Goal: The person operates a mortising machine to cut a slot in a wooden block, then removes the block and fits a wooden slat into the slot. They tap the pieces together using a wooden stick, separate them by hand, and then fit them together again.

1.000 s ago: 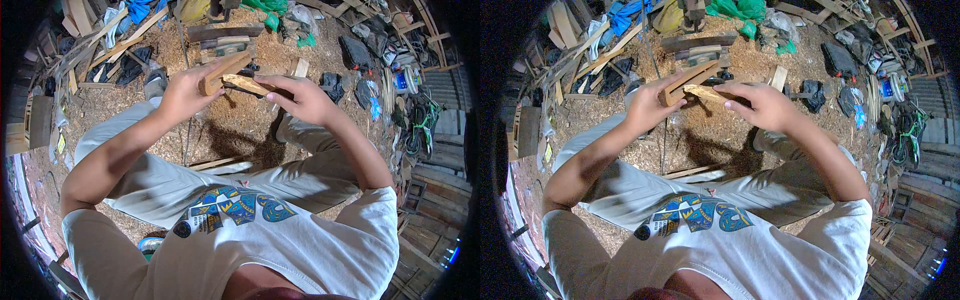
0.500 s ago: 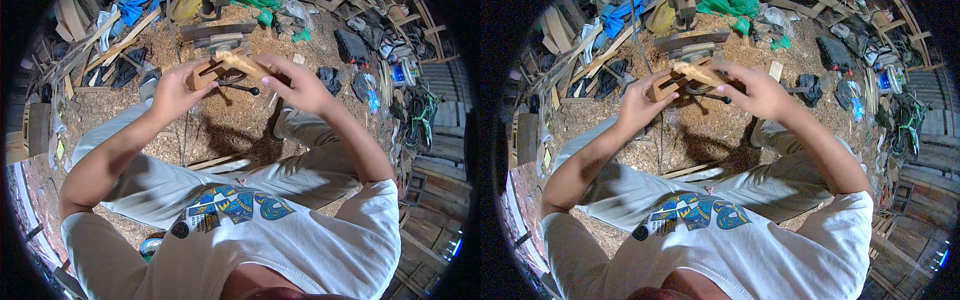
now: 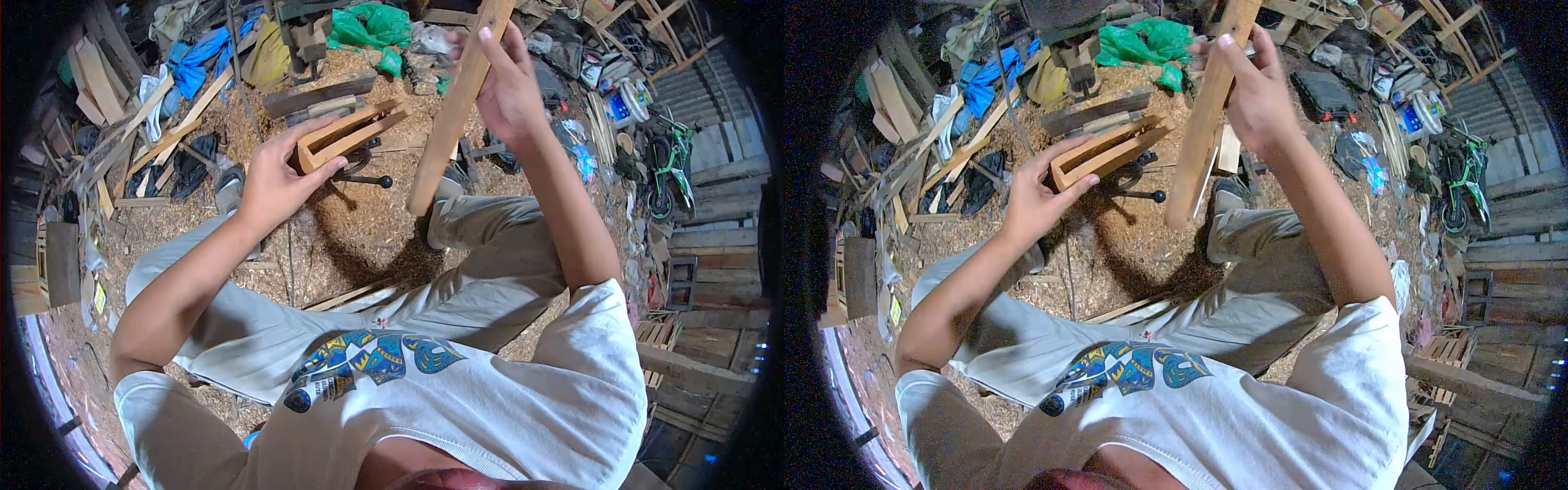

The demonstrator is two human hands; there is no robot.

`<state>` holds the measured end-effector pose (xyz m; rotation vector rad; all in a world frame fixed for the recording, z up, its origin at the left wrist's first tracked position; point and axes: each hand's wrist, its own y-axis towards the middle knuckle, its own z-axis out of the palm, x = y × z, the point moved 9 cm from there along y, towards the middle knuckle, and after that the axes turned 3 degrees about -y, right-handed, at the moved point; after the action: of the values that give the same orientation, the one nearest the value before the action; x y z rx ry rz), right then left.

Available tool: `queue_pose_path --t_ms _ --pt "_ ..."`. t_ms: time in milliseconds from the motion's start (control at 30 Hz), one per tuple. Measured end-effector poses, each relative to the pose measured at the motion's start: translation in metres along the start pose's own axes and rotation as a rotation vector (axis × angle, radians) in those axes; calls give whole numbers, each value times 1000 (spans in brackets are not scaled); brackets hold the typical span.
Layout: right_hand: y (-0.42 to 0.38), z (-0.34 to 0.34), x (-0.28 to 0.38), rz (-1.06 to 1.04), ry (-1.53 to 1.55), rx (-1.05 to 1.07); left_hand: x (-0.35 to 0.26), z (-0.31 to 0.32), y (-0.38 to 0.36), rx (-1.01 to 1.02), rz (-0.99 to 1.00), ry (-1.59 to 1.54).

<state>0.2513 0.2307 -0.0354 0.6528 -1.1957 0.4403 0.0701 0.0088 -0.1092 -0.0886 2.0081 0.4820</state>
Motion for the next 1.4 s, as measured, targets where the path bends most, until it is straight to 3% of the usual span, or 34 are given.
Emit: queue_pose_path --t_ms 33,100,167,267,433,533,700,900,1033,1300,1400 --pt "-4 1 1 -5 -2 -2 -1 4 2 2 6 0" --pt "-18 12 -38 389 -18 8 0 11 6 17 -13 -37" --pt "-11 10 -50 412 -8 55 4 16 8 26 -8 -56" --pt "1 10 -26 196 75 53 6 23 11 33 -45 -132" --pt "-20 -2 -42 411 -157 -69 12 32 16 61 -38 -184" --pt "1 -6 -7 104 41 61 18 35 18 75 -60 -190" --pt "-17 -12 -22 257 -153 31 8 41 20 118 -42 -229" --pt "-7 -21 7 -94 22 14 18 41 26 71 -27 -264" --pt "0 -28 18 -193 98 0 17 43 31 94 -31 -225" --pt "-3 -8 21 -219 145 3 17 61 27 131 -105 -269" --pt "2 -3 11 -157 115 101 16 66 26 147 -84 -275"
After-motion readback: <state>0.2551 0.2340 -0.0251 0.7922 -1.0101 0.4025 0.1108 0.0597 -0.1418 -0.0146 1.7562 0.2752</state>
